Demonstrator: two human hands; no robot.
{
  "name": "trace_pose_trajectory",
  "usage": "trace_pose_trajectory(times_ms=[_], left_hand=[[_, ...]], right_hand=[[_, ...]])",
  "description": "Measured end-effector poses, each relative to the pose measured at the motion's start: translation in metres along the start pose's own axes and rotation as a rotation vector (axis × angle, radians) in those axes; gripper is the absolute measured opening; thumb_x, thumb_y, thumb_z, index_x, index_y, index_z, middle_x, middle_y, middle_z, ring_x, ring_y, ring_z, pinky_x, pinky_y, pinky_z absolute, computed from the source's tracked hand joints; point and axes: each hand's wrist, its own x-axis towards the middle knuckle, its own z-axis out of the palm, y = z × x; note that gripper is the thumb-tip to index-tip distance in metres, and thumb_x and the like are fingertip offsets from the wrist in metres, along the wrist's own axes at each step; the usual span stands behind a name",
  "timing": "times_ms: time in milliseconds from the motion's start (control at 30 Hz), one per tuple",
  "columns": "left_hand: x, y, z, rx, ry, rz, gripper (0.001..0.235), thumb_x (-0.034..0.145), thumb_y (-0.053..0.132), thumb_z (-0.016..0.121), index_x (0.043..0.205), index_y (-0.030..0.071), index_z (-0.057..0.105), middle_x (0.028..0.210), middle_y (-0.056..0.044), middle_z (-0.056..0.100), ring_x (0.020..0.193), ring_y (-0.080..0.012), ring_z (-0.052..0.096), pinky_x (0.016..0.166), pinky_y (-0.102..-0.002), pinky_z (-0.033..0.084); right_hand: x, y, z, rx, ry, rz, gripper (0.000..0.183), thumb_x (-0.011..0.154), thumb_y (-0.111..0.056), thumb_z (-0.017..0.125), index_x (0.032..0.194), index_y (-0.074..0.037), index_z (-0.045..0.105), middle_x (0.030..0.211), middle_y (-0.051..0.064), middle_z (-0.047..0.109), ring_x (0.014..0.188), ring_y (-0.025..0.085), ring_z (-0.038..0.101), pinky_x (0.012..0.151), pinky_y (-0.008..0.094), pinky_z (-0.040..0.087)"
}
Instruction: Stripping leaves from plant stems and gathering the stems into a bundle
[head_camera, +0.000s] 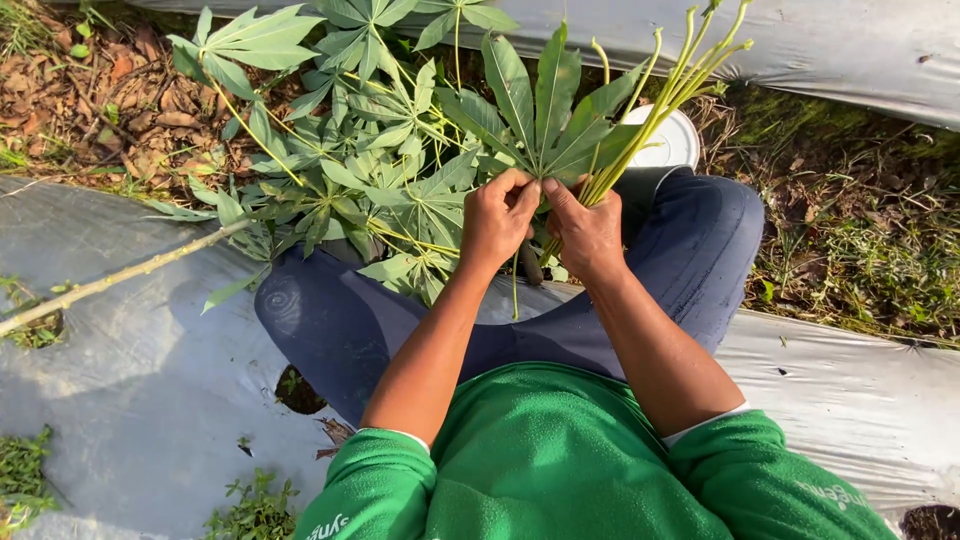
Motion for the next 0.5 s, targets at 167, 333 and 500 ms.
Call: trace_pose_trajectory(times_ms=[167, 333, 500], left_hand=[[-0.002, -0.005, 0.005, 0.046, -0.114, -0.043, 0.013, 0.094, 0.016, 0.067, 0.089, 0.005, 0.072, 0.057, -0.008, 0.069, 0.043, -0.0196, 0.068, 0.04, -0.028, 0.054], [0.001, 0.01, 0.016, 0.121, -0.201, -0.112, 0.015, 0.091, 0.015, 0.068, 0.097, 0.001, 0.071, 0.071, -0.015, 0.074, 0.046, -0.0216, 0.068, 0.044, -0.034, 0.055], [0.005, 0.008, 0.027, 0.308, -0.186, 0.036, 0.011, 0.09, 0.009, 0.069, 0.094, -0.001, 0.071, 0.079, -0.02, 0.075, 0.056, -0.0349, 0.072, 0.045, -0.046, 0.053]], right_hand=[[-0.004, -0.005, -0.013, 0.017, 0.057, -0.012, 0.031, 0.089, 0.003, 0.083, 0.072, -0.001, 0.058, 0.05, 0.007, 0.047, 0.033, 0.009, 0.038, 0.032, 0.027, 0.036], [-0.004, -0.002, -0.03, -0.027, 0.14, -0.062, 0.027, 0.087, 0.004, 0.08, 0.068, -0.001, 0.062, 0.048, 0.008, 0.05, 0.033, 0.009, 0.044, 0.031, 0.028, 0.038], [-0.006, -0.008, -0.034, -0.031, 0.143, -0.047, 0.02, 0.083, 0.002, 0.079, 0.066, 0.0, 0.067, 0.05, 0.007, 0.053, 0.042, 0.007, 0.047, 0.036, 0.028, 0.041]])
